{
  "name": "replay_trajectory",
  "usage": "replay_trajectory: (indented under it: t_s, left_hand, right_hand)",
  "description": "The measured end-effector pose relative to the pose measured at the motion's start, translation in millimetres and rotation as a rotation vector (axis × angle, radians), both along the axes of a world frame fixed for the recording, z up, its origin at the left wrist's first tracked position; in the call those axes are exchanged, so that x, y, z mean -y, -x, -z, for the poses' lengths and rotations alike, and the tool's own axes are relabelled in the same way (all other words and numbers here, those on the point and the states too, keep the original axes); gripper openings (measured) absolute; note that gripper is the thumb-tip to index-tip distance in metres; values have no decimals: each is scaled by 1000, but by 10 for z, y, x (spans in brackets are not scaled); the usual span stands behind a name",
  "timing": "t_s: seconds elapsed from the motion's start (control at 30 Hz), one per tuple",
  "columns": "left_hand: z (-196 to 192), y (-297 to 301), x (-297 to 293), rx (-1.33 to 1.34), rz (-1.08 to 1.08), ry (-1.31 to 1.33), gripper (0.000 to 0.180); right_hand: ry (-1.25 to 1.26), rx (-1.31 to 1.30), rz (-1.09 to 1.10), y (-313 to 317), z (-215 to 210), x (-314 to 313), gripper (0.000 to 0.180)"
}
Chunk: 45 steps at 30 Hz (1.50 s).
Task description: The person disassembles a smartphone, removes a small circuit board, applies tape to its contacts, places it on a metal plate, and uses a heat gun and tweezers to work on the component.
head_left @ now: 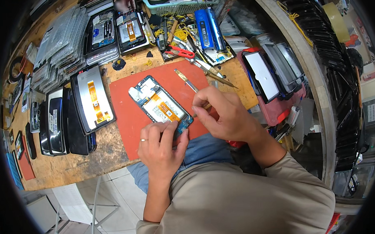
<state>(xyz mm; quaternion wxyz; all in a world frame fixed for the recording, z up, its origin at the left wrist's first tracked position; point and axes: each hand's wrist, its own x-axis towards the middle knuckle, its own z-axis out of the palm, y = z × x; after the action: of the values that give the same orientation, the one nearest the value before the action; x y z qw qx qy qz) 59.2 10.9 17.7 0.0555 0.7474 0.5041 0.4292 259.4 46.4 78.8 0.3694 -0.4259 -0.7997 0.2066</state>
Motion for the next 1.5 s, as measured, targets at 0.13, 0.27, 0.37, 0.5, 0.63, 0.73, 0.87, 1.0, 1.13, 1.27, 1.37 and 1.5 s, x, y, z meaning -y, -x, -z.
replay_trajectory:
  t_s: [0.13,0.27,0.37,0.5,0.63,0.73,0.87,1.0,1.13,1.27,1.37,1.5]
  left_hand:
    - [-21,22,-11,-18,19,-5,31]
    - [-1,14,9,20,38,31,30]
    - [-13,6,2,8,25,40,30]
    - [-54,16,-10,-42,16,54,30]
    - [-35,14,-8,-51,16,41,32]
    - [-6,13,8,-36,17,30,36]
    - [-11,20,24,-38,5,51,43]
    - [-4,7,23,-27,-15,71,41]
    - [38,16,22,-16,35,12,35]
    - [48,31,5,-55,22,-51,29]
    - [31,28,-12,-74,17,-79,27]
    - [23,24,-6,-88,21,-70,26]
  right_hand:
    - [-17,23,8,-14,-9,8,21]
    - [1,25,5,-26,-2,45,22]
    - [-17,10,1,-2,-18,60,23]
    - [-24,-39,-11,46,-47,82,23]
    - [-25,-45,5,67,-20,89,22]
    - [-13,-55,30,55,7,99,22]
    - [-24,-42,44,26,-1,71,21]
    - [-15,-13,36,11,-23,64,21]
    - [-21,-33,24,38,32,41,21]
    - [-30,-63,2,29,72,-13,22]
    - [-28,-49,-10,15,63,-24,22]
    - [-12,-127,27,17,53,1,17]
